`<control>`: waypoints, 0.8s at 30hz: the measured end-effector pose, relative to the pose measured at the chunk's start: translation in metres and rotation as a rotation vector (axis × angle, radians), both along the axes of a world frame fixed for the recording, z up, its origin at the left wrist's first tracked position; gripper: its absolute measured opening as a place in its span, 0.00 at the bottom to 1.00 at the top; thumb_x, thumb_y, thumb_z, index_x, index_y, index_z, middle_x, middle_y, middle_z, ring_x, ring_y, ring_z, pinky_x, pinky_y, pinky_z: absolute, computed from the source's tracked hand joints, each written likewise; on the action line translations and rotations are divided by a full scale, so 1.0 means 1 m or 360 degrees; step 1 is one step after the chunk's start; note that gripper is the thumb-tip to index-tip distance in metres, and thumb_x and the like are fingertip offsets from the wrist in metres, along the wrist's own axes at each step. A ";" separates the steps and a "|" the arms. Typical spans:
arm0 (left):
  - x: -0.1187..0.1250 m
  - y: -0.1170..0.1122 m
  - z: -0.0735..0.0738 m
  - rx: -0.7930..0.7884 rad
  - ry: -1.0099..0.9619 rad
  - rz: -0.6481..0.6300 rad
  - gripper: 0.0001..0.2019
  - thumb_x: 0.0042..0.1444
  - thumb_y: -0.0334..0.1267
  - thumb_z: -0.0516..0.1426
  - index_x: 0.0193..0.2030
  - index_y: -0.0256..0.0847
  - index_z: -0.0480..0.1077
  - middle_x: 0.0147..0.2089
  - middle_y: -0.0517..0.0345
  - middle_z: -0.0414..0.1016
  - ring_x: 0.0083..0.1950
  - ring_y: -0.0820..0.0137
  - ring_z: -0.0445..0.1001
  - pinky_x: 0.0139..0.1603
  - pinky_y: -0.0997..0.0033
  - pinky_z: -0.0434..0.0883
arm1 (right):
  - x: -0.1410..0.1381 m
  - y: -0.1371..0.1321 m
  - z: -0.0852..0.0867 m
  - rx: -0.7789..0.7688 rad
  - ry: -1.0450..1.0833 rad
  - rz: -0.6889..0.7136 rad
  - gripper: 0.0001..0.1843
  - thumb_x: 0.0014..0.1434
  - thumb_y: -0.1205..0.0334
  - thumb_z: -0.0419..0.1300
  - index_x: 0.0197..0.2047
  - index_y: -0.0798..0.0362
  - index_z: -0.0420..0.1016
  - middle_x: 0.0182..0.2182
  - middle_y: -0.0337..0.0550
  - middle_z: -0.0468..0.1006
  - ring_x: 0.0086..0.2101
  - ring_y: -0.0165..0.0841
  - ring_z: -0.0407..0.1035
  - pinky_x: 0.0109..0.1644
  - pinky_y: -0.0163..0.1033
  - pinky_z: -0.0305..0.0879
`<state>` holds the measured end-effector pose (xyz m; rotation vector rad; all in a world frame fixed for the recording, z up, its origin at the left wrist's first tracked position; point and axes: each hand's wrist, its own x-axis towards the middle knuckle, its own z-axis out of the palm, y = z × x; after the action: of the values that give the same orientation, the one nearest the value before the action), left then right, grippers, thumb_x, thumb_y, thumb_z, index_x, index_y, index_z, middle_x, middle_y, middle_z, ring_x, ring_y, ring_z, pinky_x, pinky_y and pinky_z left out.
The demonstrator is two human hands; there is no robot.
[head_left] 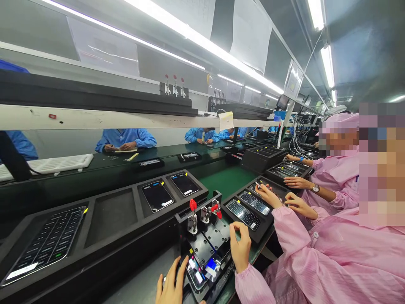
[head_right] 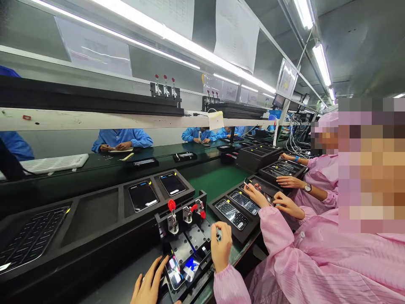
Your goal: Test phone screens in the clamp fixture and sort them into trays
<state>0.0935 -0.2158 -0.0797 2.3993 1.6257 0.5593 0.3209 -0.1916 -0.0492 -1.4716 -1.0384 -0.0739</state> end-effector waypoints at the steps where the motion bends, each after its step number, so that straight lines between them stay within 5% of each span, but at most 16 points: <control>1: 0.000 -0.001 0.002 0.0010 -0.0017 -0.0004 0.39 0.42 0.50 0.56 0.62 0.39 0.54 0.64 0.43 0.55 0.61 0.54 0.58 0.60 0.44 0.48 | -0.001 0.005 0.011 -0.0003 -0.0008 0.0028 0.12 0.59 0.53 0.53 0.37 0.53 0.67 0.33 0.43 0.70 0.35 0.33 0.63 0.43 0.39 0.59; 6: -0.003 -0.006 0.013 -0.0014 -0.0062 -0.0108 0.39 0.44 0.48 0.56 0.63 0.39 0.50 0.65 0.41 0.53 0.63 0.54 0.56 0.60 0.43 0.48 | -0.003 0.025 0.043 -0.0147 -0.0076 0.0343 0.19 0.57 0.51 0.55 0.47 0.54 0.64 0.36 0.43 0.70 0.35 0.32 0.64 0.43 0.39 0.62; 19: -0.011 -0.007 0.014 -0.0092 -0.0152 -0.0220 0.44 0.45 0.51 0.57 0.66 0.44 0.41 0.68 0.46 0.46 0.66 0.54 0.49 0.62 0.44 0.43 | -0.003 0.036 0.043 -0.0375 -0.0252 0.0472 0.25 0.57 0.52 0.52 0.55 0.55 0.56 0.27 0.38 0.70 0.28 0.30 0.66 0.36 0.36 0.64; 24: -0.006 -0.008 0.025 -0.0090 -0.0217 -0.0183 0.44 0.42 0.48 0.58 0.65 0.44 0.44 0.65 0.46 0.51 0.64 0.54 0.51 0.62 0.46 0.44 | -0.007 0.031 0.060 -0.0289 -0.0212 0.0380 0.31 0.57 0.54 0.52 0.61 0.57 0.50 0.20 0.31 0.63 0.21 0.27 0.60 0.29 0.33 0.61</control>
<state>0.0875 -0.2239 -0.0552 2.3403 1.4195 0.6327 0.3143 -0.1609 0.0113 -1.5098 -1.3516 0.0967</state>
